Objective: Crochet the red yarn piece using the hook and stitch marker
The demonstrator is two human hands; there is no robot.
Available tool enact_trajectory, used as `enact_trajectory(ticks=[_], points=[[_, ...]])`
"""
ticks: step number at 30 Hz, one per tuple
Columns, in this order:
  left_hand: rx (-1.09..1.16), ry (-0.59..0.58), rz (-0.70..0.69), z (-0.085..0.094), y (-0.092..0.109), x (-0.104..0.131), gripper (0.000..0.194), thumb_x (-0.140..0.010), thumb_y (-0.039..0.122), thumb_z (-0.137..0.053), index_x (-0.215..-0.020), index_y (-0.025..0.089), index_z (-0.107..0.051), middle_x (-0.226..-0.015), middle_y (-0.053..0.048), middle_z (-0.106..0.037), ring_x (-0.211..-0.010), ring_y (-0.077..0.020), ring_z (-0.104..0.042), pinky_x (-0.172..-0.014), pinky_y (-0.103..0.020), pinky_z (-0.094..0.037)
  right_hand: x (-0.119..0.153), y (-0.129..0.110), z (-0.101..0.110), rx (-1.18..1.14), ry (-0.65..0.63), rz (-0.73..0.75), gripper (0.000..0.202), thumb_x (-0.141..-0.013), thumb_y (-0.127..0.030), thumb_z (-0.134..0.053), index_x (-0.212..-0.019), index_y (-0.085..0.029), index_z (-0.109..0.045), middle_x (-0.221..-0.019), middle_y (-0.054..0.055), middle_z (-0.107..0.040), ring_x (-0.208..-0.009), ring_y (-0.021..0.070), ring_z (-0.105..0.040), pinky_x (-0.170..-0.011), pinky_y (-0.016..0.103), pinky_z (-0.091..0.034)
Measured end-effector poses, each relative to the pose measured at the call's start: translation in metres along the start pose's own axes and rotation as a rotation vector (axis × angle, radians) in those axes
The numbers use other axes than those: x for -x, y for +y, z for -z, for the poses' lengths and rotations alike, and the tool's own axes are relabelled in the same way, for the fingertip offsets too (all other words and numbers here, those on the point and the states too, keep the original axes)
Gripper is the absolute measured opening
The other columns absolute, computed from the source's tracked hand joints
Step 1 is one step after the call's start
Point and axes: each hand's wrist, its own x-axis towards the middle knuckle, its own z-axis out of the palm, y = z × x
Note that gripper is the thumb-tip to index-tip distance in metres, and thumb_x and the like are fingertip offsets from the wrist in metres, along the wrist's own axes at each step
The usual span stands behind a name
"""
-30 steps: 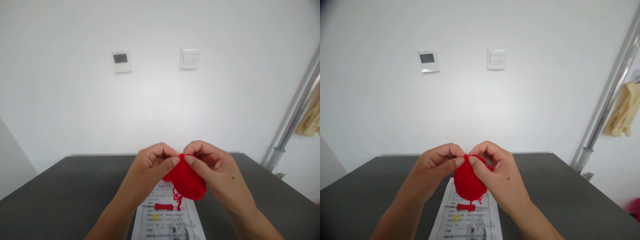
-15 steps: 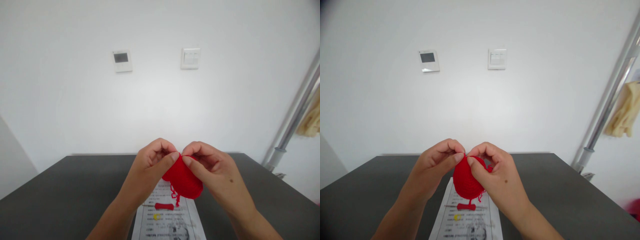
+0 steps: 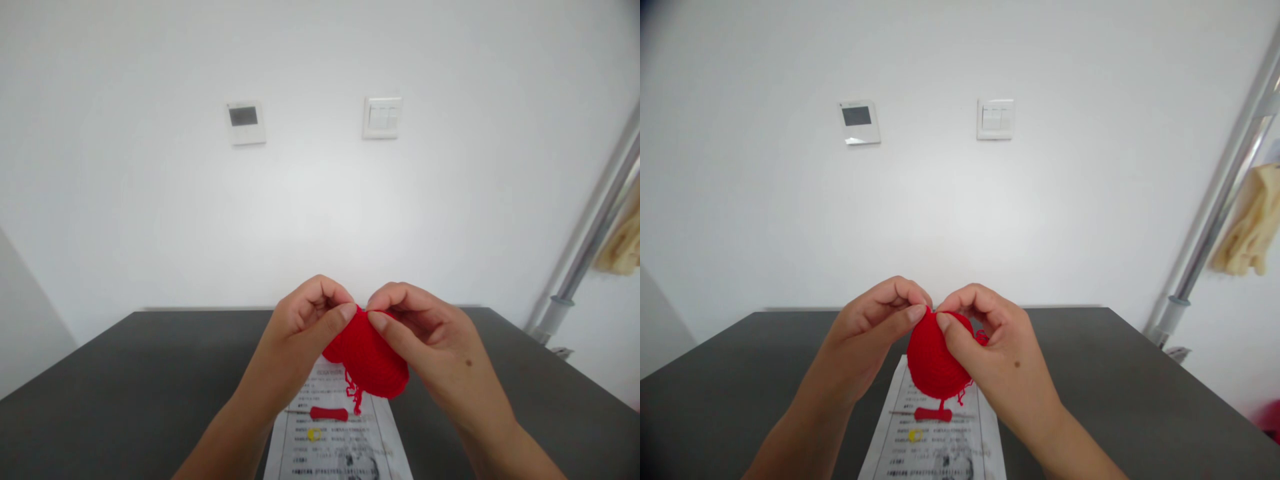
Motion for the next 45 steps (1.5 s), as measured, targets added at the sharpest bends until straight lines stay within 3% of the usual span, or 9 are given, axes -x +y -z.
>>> enact_trajectory(ticks=[11,19,34,40,45], points=[[-0.166,0.046,-0.093,-0.006,0.002,0.005,0.010,-0.090,0.025,-0.066,-0.081,0.019,-0.065,-0.068,0.004,-0.060,-0.061,-0.0089,-0.051,-0.056,-0.020,-0.040,-0.002,-0.001,0.002,0.006,-0.040,-0.011,0.007,-0.083,-0.022,-0.070,-0.077,-0.021,-0.069,-0.063,-0.004,-0.062,-0.054,0.0087,-0.050,-0.049,0.018,-0.039],[-0.088,0.032,-0.056,-0.007,-0.001,0.002,0.010,-0.087,0.024,-0.068,-0.080,0.018,-0.065,-0.067,0.004,-0.062,-0.060,-0.0078,-0.053,-0.056,-0.018,-0.041,-0.005,-0.006,0.001,0.019,-0.041,-0.031,0.007,-0.077,-0.023,-0.071,-0.073,-0.019,-0.068,-0.061,-0.003,-0.062,-0.051,0.0081,-0.051,-0.047,0.018,-0.040],[-0.012,0.058,-0.057,-0.004,-0.003,0.001,0.010,-0.086,0.025,-0.070,-0.079,0.019,-0.067,-0.068,0.004,-0.066,-0.059,-0.0082,-0.057,-0.055,-0.017,-0.044,-0.004,-0.005,0.002,-0.055,-0.068,-0.032,0.014,-0.084,-0.026,-0.068,-0.072,-0.019,-0.072,-0.056,-0.004,-0.059,-0.047,0.0061,-0.049,-0.045,0.014,-0.039],[-0.013,0.069,-0.062,-0.003,-0.004,-0.001,0.010,-0.086,0.025,-0.070,-0.079,0.019,-0.067,-0.068,0.003,-0.067,-0.060,-0.0081,-0.058,-0.054,-0.017,-0.043,-0.004,-0.004,0.001,-0.042,-0.049,-0.047,0.007,-0.081,-0.026,-0.070,-0.078,-0.020,-0.073,-0.065,-0.002,-0.067,-0.053,0.0079,-0.056,-0.048,0.015,-0.043],[0.040,0.058,-0.057,0.000,-0.008,-0.009,0.014,-0.085,0.029,-0.071,-0.078,0.018,-0.067,-0.066,0.004,-0.065,-0.057,-0.0070,-0.054,-0.054,-0.017,-0.041,-0.007,0.002,0.002,-0.024,-0.077,-0.041,0.011,-0.083,-0.029,-0.070,-0.078,-0.019,-0.069,-0.064,-0.003,-0.065,-0.051,0.0079,-0.051,-0.044,0.017,-0.038]])
